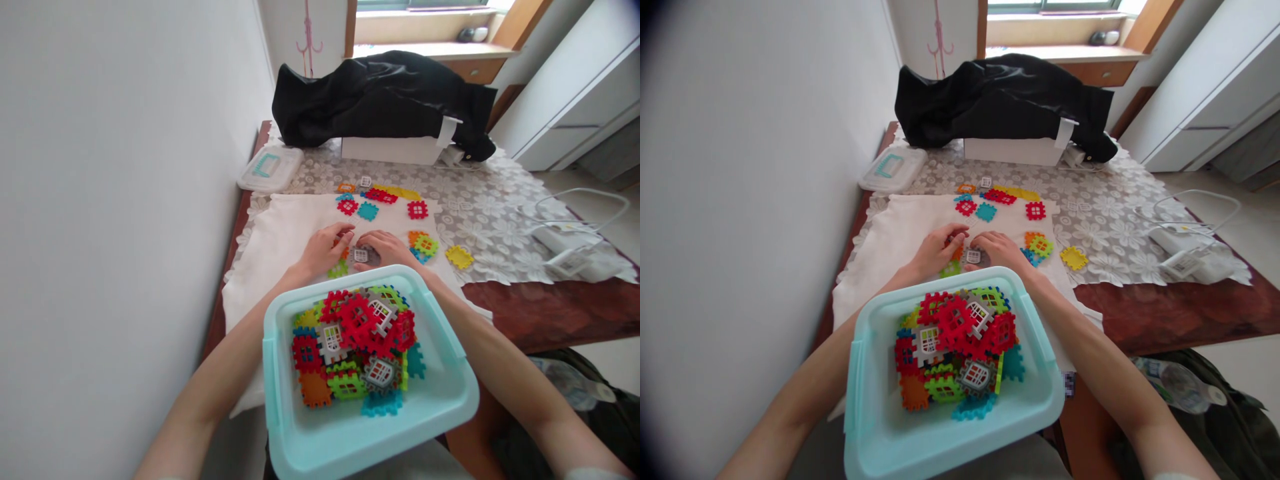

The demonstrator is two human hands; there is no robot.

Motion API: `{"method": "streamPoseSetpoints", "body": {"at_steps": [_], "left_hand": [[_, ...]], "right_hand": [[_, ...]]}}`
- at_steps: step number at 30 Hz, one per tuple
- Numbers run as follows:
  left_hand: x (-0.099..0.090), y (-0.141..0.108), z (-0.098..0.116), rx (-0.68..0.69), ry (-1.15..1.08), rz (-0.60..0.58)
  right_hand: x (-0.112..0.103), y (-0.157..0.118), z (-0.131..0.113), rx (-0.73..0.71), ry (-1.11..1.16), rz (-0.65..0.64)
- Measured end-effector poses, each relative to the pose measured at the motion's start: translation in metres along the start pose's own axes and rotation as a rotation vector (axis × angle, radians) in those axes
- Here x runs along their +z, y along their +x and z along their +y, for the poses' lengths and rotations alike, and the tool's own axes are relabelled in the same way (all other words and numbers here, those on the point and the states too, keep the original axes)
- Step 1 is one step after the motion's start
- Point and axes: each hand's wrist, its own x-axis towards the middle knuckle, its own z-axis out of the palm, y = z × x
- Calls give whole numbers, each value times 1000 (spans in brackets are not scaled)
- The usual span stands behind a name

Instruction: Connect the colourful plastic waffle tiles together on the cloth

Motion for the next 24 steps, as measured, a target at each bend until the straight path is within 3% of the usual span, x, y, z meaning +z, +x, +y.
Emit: {"method": "streamPoseSetpoints", "body": {"at_steps": [15,24], "left_hand": [[8,12,-9,-178,-639,214],[4,11,-7,-307,-892,183]], "right_hand": [[1,1,-8,-10,44,-112],[-1,1,-16,-33,43,-131]]}}
